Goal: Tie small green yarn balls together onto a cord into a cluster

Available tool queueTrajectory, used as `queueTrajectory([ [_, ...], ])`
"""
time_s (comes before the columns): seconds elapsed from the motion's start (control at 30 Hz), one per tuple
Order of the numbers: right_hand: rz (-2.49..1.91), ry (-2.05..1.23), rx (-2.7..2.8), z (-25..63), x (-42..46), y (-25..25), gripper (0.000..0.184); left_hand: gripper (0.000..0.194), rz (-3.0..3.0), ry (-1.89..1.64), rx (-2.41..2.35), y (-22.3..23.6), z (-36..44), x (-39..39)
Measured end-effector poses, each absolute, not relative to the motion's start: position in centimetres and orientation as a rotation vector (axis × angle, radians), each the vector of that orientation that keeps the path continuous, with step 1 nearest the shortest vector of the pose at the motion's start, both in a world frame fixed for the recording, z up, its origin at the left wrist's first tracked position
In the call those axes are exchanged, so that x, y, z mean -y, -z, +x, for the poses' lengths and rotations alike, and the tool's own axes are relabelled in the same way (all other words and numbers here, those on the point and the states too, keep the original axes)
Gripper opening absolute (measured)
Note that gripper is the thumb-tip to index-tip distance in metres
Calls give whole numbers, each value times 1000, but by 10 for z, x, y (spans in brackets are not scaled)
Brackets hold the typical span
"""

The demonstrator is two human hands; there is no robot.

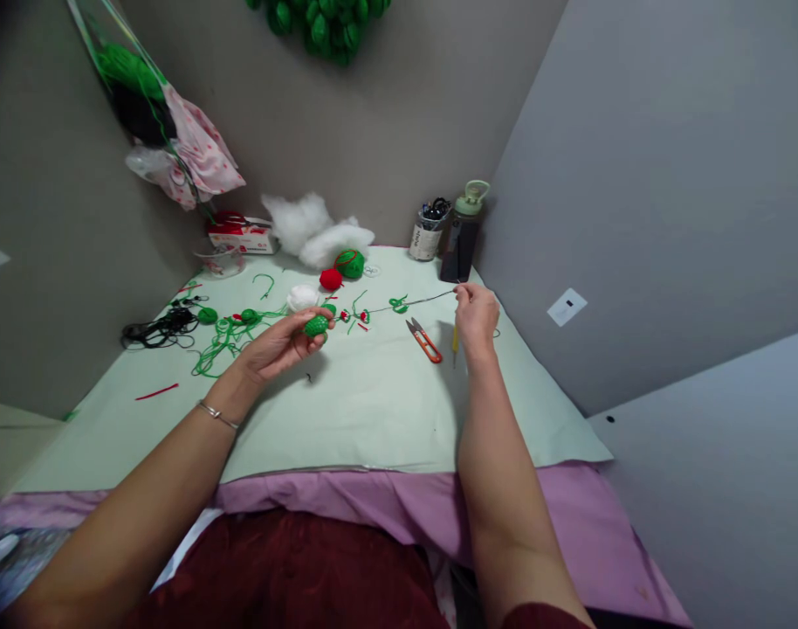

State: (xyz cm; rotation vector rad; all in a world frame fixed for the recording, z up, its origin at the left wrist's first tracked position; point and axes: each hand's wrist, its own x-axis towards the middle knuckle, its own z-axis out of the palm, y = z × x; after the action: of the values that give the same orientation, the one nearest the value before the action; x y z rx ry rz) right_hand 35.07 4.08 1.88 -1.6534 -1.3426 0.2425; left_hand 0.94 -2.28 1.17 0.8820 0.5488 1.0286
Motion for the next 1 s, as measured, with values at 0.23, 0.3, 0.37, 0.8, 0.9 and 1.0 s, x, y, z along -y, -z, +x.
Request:
queueTrajectory([
  [0.23,-1183,-961,1436,286,-23,-20,28,38,1031,-883,-560,-15,12,29],
  [0.3,-1031,-1167,1456,267,-13,-21,30,36,1062,-886,-558,-13,14,28],
  [0.37,-969,-1290,1463,251,-4,-20,31,34,1079,-916,-561,-10,18,28],
  [0.8,-821,-1738,1657,237,6,-12,33,38,1054,-1056,-642,-5,18,21],
  [0.9,-775,-1804,1501,244,4,-17,30,40,1126,-1014,-639,-5,22,25],
  [1.0,-775,-1818,1394,243,4,-18,29,35,1209,-985,-645,-4,27,28],
])
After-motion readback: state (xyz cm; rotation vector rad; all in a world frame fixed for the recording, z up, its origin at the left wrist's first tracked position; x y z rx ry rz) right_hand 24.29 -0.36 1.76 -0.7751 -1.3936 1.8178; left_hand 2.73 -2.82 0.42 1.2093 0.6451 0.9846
